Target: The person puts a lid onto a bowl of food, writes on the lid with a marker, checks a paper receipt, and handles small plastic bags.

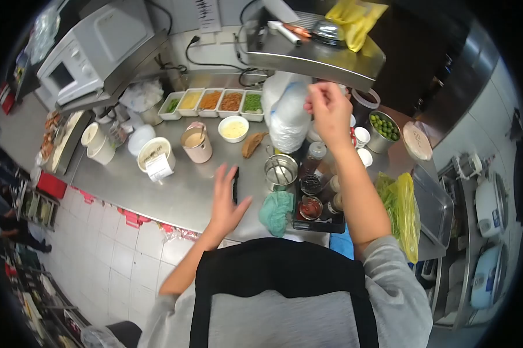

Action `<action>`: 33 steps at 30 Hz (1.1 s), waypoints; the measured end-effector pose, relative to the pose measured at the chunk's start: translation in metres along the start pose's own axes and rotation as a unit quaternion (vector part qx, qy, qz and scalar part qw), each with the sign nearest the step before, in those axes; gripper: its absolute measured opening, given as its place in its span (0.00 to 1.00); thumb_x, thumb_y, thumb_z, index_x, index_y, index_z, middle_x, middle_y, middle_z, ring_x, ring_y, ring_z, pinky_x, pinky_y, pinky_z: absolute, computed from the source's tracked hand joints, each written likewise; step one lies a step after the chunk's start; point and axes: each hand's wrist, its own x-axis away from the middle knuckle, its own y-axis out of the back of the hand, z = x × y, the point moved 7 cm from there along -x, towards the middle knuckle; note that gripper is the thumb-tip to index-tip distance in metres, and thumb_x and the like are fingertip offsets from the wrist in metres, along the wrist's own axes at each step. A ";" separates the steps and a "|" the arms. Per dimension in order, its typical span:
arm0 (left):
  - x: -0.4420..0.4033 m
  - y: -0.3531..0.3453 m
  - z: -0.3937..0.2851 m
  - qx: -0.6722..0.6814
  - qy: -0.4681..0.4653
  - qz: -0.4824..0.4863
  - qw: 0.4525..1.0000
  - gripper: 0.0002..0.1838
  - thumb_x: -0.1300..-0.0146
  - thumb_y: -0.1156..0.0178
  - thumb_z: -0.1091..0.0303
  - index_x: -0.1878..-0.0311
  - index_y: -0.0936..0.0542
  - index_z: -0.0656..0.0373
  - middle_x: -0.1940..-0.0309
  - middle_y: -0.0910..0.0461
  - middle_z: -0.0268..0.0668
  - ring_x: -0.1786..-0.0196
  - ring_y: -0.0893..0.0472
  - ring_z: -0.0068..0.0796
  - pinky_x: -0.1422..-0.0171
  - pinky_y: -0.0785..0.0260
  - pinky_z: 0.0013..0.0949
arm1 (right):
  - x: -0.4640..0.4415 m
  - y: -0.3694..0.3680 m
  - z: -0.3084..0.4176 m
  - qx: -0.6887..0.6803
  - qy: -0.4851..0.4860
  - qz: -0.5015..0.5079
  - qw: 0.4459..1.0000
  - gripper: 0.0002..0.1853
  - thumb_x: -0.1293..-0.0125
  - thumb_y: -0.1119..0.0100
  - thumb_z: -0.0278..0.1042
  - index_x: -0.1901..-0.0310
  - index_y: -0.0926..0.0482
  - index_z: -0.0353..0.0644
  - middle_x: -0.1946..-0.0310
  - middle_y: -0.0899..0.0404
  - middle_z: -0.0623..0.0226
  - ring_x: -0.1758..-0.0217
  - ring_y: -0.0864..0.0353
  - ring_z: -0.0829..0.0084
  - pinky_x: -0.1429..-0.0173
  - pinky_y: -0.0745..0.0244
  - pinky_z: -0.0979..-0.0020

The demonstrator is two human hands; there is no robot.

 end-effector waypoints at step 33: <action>-0.011 0.159 -0.112 0.063 -0.216 -0.158 0.961 0.10 0.47 0.37 0.72 0.61 0.24 0.61 0.66 0.26 0.38 0.66 0.24 0.35 0.60 0.31 0.32 | 0.091 -0.088 0.155 -0.554 -0.044 0.156 0.817 0.19 0.37 0.44 0.44 0.53 0.32 0.38 0.47 0.30 0.51 0.42 0.31 0.61 0.39 0.36 0.62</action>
